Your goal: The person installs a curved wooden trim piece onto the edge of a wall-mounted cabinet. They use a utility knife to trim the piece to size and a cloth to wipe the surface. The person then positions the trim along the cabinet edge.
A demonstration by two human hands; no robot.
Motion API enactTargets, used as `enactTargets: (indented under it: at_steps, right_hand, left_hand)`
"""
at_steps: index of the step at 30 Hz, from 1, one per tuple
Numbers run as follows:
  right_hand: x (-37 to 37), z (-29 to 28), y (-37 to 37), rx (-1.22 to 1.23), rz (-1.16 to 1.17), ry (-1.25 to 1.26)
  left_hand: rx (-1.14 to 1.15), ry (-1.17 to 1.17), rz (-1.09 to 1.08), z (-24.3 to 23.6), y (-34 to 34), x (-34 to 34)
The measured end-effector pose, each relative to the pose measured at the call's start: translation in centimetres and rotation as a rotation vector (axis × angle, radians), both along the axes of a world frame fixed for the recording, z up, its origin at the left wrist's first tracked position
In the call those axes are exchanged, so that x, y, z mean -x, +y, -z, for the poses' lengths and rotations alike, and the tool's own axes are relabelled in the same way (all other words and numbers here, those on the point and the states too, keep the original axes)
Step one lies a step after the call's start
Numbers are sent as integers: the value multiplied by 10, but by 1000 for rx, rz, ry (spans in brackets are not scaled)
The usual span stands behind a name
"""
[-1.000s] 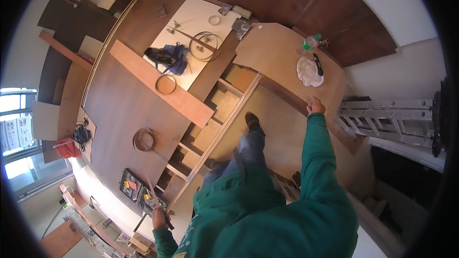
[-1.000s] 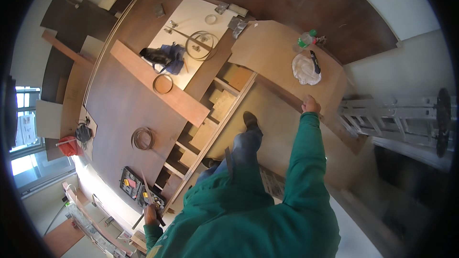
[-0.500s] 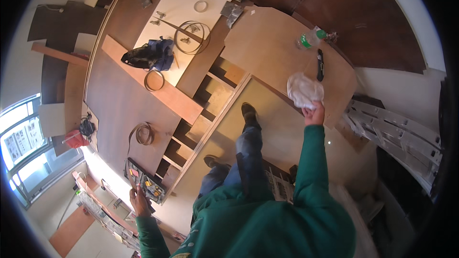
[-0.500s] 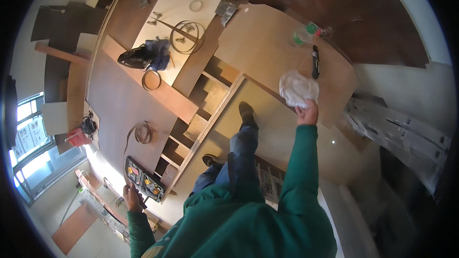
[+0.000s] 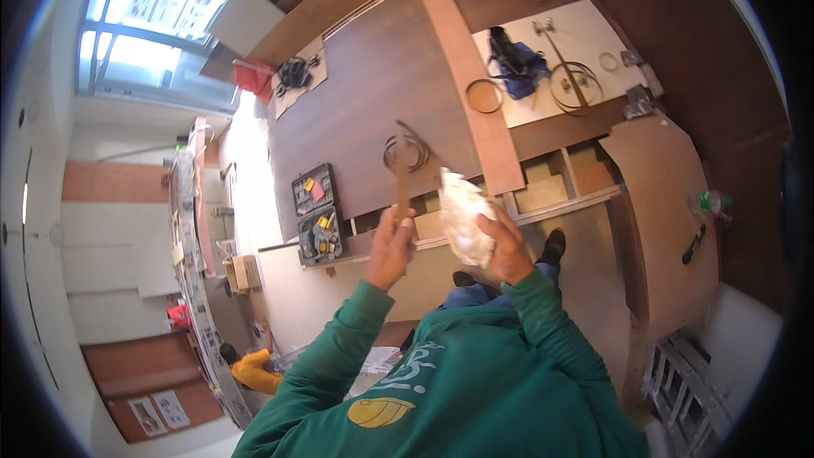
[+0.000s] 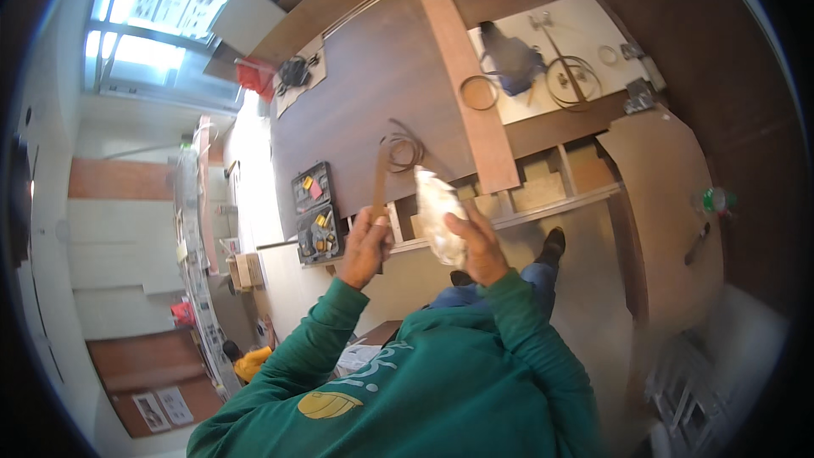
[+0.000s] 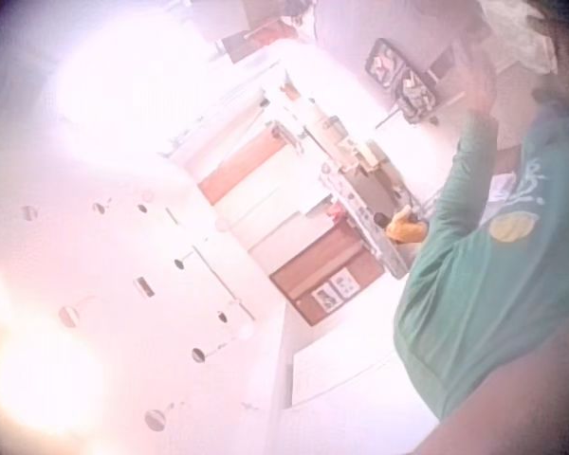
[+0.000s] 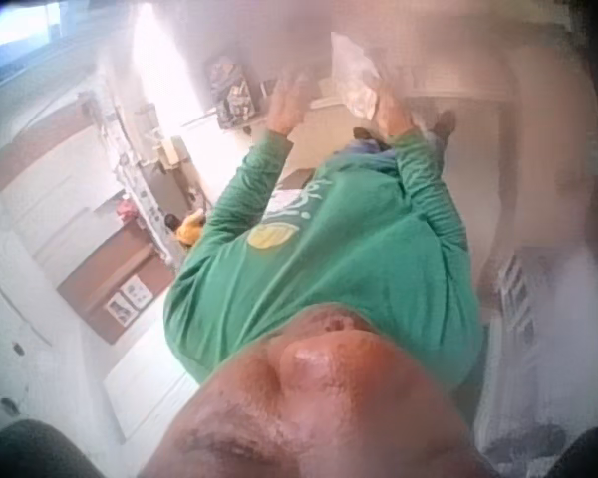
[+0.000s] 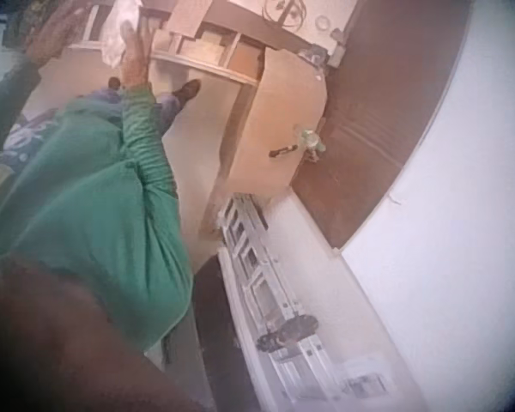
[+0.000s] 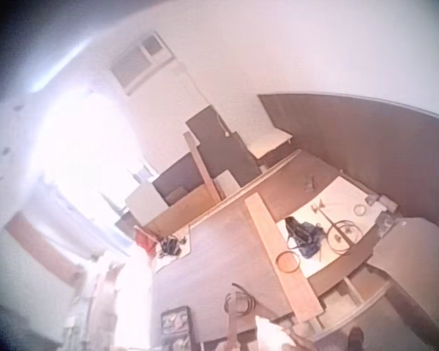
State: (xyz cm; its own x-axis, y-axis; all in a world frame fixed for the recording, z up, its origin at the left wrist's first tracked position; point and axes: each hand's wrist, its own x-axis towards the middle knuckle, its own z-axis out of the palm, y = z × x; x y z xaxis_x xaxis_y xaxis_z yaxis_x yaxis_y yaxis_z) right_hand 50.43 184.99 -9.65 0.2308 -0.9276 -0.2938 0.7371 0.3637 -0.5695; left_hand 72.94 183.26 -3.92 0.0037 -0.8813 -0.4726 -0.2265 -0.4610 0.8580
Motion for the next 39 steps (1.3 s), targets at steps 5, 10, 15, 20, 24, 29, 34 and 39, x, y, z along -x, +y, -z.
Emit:
enactTargets:
  at_steps: [5,10,15,20,24,29,34,39]
  right_hand:
    - [-155,-13,2,40,-330,-163]
    - [-242,-25,24,-78,-521,-66]
    - [-280,13,42,-222,-671,-9]
    - [-309,44,55,-363,-639,-61]
    - [-324,48,44,-253,-714,84]
    - [-336,54,39,-113,-691,310]
    - [-343,66,33,202,-677,652]
    - [-343,120,-2,139,-611,897]
  left_hand:
    - [605,-461,238,23,37,-95]
    - [253,61,-117,12,88,-157]
    - [215,-42,-82,29,121,-194]
    - [166,-218,-211,47,137,-195]
    - [146,-230,-350,33,132,-195]
    - [-41,-86,-581,53,140,-187]
    - [-277,246,-824,29,135,-179]
    - [-381,229,-734,5,152,-156]
